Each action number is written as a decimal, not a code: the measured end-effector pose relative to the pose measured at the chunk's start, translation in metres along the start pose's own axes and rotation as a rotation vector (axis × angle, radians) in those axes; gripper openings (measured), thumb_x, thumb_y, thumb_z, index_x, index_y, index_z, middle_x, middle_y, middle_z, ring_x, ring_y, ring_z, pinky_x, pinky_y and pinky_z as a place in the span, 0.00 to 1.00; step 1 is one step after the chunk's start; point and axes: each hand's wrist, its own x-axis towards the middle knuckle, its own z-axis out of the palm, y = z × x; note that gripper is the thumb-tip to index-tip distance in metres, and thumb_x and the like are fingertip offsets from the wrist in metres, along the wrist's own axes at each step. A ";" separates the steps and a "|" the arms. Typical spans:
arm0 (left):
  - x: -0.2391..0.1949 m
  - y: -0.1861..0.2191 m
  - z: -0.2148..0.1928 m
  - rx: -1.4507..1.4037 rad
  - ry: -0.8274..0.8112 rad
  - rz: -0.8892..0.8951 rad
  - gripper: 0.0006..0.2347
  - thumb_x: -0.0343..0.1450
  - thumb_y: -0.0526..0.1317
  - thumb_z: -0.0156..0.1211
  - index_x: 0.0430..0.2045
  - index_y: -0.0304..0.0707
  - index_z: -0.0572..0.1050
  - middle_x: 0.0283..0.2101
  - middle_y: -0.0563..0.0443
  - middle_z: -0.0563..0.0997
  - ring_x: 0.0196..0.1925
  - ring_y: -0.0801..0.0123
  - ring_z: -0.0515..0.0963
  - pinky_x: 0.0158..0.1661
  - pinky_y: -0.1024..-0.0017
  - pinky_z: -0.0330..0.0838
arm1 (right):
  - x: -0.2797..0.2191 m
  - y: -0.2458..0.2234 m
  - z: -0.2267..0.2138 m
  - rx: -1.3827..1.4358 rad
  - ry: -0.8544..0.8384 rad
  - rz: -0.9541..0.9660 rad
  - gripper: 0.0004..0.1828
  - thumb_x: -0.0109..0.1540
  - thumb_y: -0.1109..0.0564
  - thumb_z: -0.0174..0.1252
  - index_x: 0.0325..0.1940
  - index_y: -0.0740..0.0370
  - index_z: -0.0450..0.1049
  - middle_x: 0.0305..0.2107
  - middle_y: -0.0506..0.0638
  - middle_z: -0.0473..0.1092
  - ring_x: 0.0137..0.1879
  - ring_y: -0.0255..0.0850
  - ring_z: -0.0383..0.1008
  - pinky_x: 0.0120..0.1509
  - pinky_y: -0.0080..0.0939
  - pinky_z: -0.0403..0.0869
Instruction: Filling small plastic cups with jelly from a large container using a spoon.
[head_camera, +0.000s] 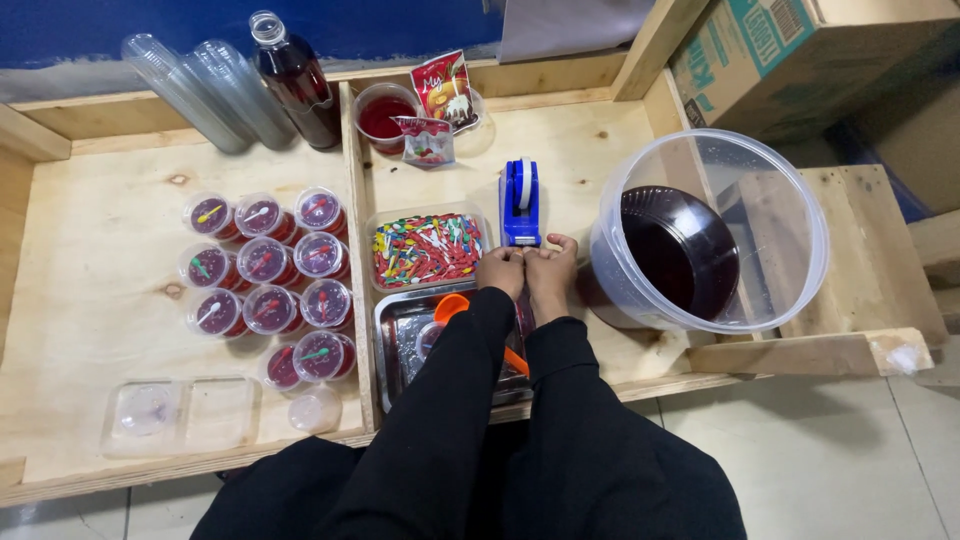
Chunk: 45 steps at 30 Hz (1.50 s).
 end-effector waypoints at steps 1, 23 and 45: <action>0.003 -0.003 0.001 -0.001 0.002 -0.001 0.11 0.72 0.47 0.56 0.42 0.53 0.84 0.45 0.49 0.85 0.58 0.53 0.80 0.59 0.60 0.74 | 0.000 0.001 0.000 0.000 -0.002 -0.001 0.26 0.52 0.62 0.67 0.52 0.53 0.69 0.25 0.47 0.78 0.32 0.37 0.79 0.38 0.33 0.75; -0.056 -0.015 -0.063 0.027 -0.079 0.117 0.14 0.71 0.46 0.56 0.49 0.53 0.82 0.44 0.52 0.86 0.53 0.61 0.83 0.57 0.64 0.75 | 0.011 0.022 -0.020 -0.213 -0.056 0.035 0.15 0.52 0.59 0.70 0.42 0.52 0.79 0.28 0.46 0.80 0.36 0.38 0.82 0.37 0.35 0.79; -0.116 -0.121 -0.153 0.036 0.090 -0.047 0.10 0.69 0.43 0.61 0.41 0.58 0.83 0.38 0.61 0.86 0.44 0.70 0.86 0.49 0.70 0.77 | -0.150 -0.039 -0.032 -0.509 -0.749 -0.262 0.09 0.61 0.61 0.62 0.43 0.50 0.84 0.32 0.52 0.80 0.37 0.43 0.82 0.46 0.42 0.77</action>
